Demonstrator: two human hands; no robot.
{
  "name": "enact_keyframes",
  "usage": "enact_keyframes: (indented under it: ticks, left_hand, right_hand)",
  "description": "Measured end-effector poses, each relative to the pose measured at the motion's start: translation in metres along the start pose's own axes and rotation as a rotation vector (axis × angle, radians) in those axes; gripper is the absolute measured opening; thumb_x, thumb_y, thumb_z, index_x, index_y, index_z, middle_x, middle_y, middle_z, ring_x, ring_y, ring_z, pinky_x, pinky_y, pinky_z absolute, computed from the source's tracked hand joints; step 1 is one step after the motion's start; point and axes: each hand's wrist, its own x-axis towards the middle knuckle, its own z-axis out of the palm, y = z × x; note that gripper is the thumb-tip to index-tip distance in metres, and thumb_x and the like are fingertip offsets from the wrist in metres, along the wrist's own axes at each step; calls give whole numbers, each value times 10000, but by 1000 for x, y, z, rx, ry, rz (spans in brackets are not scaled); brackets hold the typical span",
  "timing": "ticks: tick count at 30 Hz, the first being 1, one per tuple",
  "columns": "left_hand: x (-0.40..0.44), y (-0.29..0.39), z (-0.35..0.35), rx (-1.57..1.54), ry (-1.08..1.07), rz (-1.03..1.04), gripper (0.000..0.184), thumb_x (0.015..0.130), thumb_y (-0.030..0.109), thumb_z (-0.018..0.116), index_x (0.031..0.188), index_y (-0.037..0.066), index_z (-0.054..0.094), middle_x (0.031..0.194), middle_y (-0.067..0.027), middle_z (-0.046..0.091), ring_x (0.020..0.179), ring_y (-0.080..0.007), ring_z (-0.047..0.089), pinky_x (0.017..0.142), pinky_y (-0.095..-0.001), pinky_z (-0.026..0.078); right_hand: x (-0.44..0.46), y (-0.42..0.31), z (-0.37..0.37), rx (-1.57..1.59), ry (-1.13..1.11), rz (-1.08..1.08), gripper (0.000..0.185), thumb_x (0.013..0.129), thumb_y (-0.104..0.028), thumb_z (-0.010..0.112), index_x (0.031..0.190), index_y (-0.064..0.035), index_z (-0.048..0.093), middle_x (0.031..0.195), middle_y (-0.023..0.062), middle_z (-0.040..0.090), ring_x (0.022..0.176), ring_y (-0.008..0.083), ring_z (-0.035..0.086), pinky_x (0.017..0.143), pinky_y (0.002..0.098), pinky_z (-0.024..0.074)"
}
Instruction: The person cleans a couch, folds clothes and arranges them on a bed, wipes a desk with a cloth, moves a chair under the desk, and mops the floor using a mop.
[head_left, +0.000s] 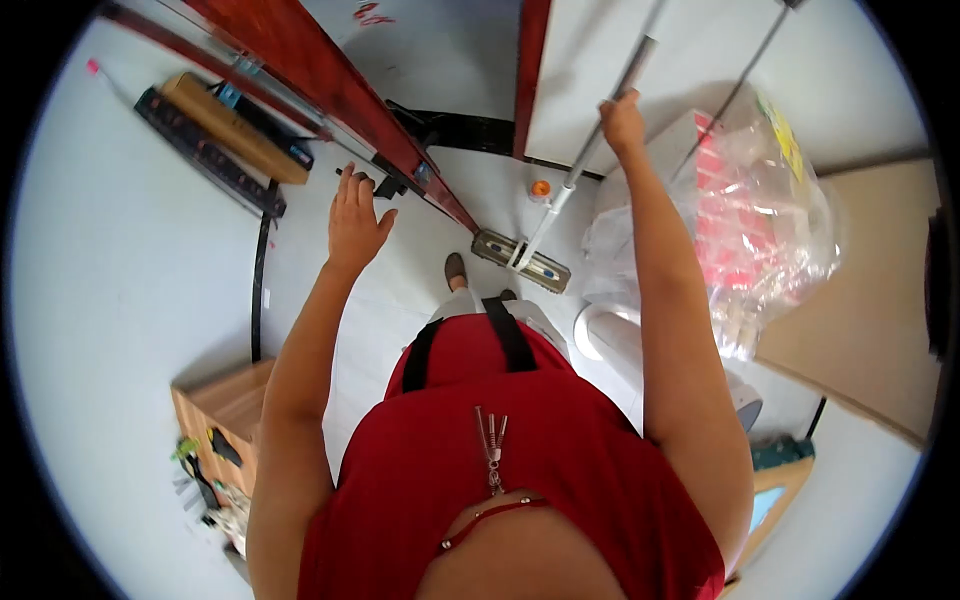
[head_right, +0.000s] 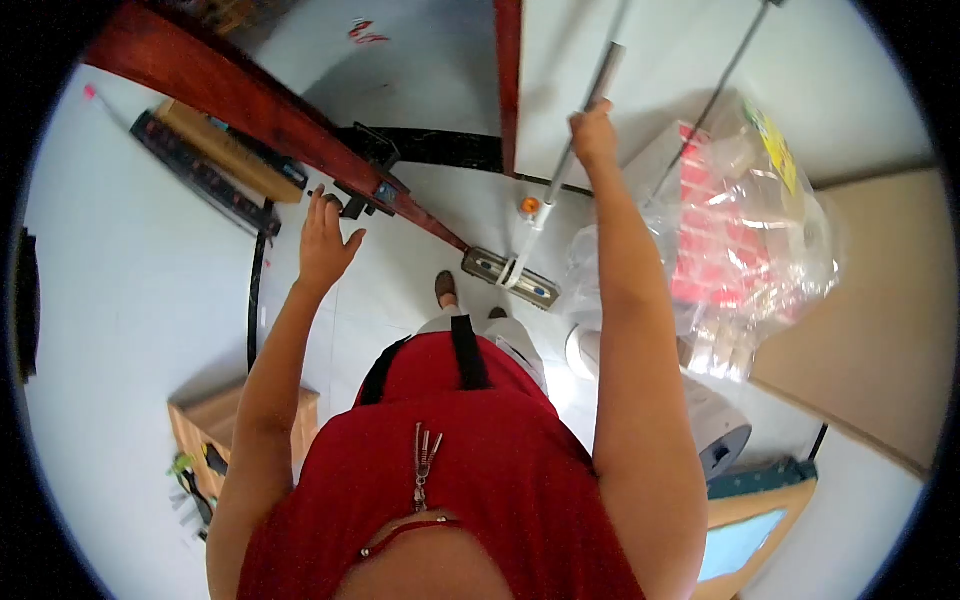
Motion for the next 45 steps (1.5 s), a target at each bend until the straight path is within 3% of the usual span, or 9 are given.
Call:
enact_keyframes:
  ticks: [6, 13, 14, 19, 23, 25, 32, 37, 45]
  left_hand:
    - [-80, -35, -22, -10, 61, -148, 531, 648, 91, 782, 1071, 16, 470, 1328, -191, 449, 1348, -379, 344, 1007, -444, 387]
    - [-159, -56, -60, 71, 96, -374, 484, 698, 86, 739, 1099, 63, 471, 1468, -134, 336, 1349, -343, 350, 1027, -452, 377]
    - [-170, -60, -61, 64, 118, -395, 475, 705, 80, 729, 1103, 67, 470, 1481, -133, 320, 1344, -346, 357, 1024, -451, 382]
    - [-222, -85, -75, -139, 293, -491, 489, 714, -13, 662, 1143, 96, 454, 1474, -157, 338, 1237, -361, 463, 984, -410, 441]
    - [-264, -97, -85, -74, 294, -621, 543, 743, -1, 639, 1236, 116, 442, 1492, -129, 326, 1217, -349, 487, 956, -409, 466]
    - [-285, -91, -92, -142, 348, -751, 615, 762, 18, 636, 1319, 140, 404, 1493, -122, 326, 1212, -346, 493, 948, -412, 472]
    - [-393, -92, -74, -230, 375, -985, 677, 821, 106, 621, 1428, 169, 330, 1479, -118, 347, 1215, -335, 496, 956, -413, 470]
    - [-504, -90, -42, -337, 207, -1166, 497, 853, 173, 603, 1331, 131, 473, 1405, -144, 438, 1173, -333, 525, 951, -424, 466]
    - [-673, -36, -26, -496, 151, -1469, 393, 866, 257, 590, 1224, 95, 587, 1181, -160, 622, 1101, -325, 575, 933, -417, 465]
  right_hand:
    - [46, 65, 17, -713, -2, -463, 260, 795, -150, 623, 1024, -33, 665, 1190, 231, 521, 1076, 369, 537, 901, 444, 461]
    - [125, 165, 67, 744, -90, -58, 574, 852, -206, 615, 1364, -60, 400, 1050, 97, 623, 776, 171, 568, 641, 305, 497]
    - [194, 233, 94, 713, -334, 167, 509, 904, -344, 550, 1366, -170, 424, 1303, 101, 548, 1147, 229, 541, 905, 429, 437]
    - [108, 155, 92, 698, -450, 547, 710, 877, -485, 541, 1469, -174, 303, 1516, 129, 294, 1370, 238, 332, 1158, 473, 184]
    - [19, 128, 136, 444, -440, 365, 452, 914, -308, 556, 1318, -115, 491, 817, 110, 587, 541, 178, 536, 402, 275, 426]
    - [18, 153, 176, 654, -924, 557, 355, 900, -285, 543, 1237, -194, 483, 887, 66, 548, 652, 211, 559, 482, 313, 483]
    - [-219, -64, 221, 340, -1101, -243, 523, 889, -185, 602, 1370, -79, 426, 990, 38, 595, 682, 90, 536, 593, 217, 447]
    - [-407, -295, 158, 15, -641, -1234, 606, 893, -113, 589, 1438, -54, 331, 1452, 221, 300, 1301, 366, 389, 1044, 411, 363]
    - [-571, -487, 172, 558, -161, -1701, 584, 897, -158, 599, 1431, -89, 374, 1491, 254, 222, 1342, 436, 292, 1084, 504, 281]
